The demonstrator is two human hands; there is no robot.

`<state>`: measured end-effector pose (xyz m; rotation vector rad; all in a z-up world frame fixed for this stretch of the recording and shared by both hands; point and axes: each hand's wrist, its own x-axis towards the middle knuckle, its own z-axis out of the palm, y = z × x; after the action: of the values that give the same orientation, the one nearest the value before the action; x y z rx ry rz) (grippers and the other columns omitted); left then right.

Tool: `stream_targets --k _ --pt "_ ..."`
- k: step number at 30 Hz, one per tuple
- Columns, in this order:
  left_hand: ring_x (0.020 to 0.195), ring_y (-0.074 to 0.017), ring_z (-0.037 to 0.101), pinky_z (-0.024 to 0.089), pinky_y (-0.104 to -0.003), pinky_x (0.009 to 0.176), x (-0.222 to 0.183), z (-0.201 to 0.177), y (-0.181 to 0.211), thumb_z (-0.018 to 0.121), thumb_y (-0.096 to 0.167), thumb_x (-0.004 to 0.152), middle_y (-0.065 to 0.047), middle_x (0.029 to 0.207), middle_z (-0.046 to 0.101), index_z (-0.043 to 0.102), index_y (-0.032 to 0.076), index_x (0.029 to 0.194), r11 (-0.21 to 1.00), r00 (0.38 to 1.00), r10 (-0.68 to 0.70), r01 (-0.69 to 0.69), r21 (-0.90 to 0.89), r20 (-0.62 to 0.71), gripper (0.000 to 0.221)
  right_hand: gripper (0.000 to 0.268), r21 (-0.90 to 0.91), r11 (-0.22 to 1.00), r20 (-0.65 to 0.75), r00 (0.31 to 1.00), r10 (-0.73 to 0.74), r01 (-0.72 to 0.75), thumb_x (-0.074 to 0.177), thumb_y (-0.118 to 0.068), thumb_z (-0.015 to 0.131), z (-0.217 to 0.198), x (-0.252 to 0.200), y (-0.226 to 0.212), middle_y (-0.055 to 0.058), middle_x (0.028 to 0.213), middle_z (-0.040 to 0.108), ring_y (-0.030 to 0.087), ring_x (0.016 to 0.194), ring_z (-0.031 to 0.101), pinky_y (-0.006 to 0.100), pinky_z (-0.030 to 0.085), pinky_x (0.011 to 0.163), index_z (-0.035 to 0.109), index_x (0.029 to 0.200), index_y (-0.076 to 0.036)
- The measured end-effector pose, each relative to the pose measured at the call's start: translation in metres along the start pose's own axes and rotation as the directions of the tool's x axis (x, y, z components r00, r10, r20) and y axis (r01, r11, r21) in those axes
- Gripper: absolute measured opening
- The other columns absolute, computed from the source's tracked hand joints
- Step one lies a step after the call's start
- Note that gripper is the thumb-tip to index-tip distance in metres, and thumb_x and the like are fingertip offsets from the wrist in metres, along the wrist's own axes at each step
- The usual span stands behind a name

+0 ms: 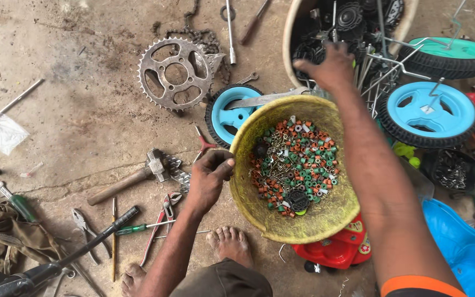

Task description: The person assembles a child's tricycle by attaching a red wheel to the frame, securing it with a hammer, and installing a black pedal. The person then inserts a metal rod into the handlebar stem and secures it with a nut.

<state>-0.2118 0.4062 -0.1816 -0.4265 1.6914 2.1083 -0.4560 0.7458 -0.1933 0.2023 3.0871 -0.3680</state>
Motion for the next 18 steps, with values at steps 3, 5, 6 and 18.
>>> stream_targets --k 3,5,6,18 --pt "0.078 -0.0133 0.066 0.056 -0.029 0.071 0.002 -0.010 -0.005 0.071 0.016 0.095 -0.006 0.093 0.074 0.071 0.000 0.110 0.998 0.996 -0.047 0.050 0.031 -0.076 0.022 0.082 -0.070 0.990 0.070 0.989 0.129 -0.124 0.070 -0.050 0.095 0.013 0.000 -0.021 0.024 0.147 0.032 0.049 0.133 0.034 0.062 0.045 0.100 0.063 0.129 -0.003" --pt "0.077 -0.0137 0.066 0.056 -0.029 0.070 0.001 -0.015 -0.009 0.071 0.016 0.094 -0.006 0.093 0.074 0.071 0.000 0.110 0.999 0.992 -0.048 0.048 -0.003 -0.116 0.022 0.066 -0.019 0.994 0.026 0.994 0.110 -0.109 0.074 -0.043 0.095 0.021 0.000 -0.020 0.021 0.141 0.036 0.041 0.131 0.041 0.054 0.050 0.103 0.069 0.119 -0.002" --pt "0.077 -0.0136 0.066 0.056 -0.029 0.070 0.000 -0.016 -0.012 0.071 0.016 0.095 -0.006 0.093 0.073 0.071 -0.001 0.109 0.998 0.992 -0.044 0.038 -0.051 -0.122 0.022 0.057 0.030 0.997 -0.019 0.997 0.072 -0.072 0.079 -0.039 0.094 0.024 -0.001 -0.015 0.019 0.138 0.038 0.038 0.130 0.045 0.051 0.050 0.105 0.071 0.116 -0.002" --pt "0.093 -0.0171 0.066 0.059 -0.032 0.077 -0.021 -0.007 0.004 0.072 0.020 0.093 -0.009 0.109 0.071 0.065 -0.002 0.124 0.966 0.994 -0.007 -0.020 -0.257 -0.105 0.038 0.027 0.286 0.948 -0.548 0.835 0.045 0.137 0.078 0.001 0.085 0.007 -0.031 -0.003 0.008 0.119 0.063 0.020 0.111 0.065 0.035 0.055 0.095 0.072 0.101 -0.003"
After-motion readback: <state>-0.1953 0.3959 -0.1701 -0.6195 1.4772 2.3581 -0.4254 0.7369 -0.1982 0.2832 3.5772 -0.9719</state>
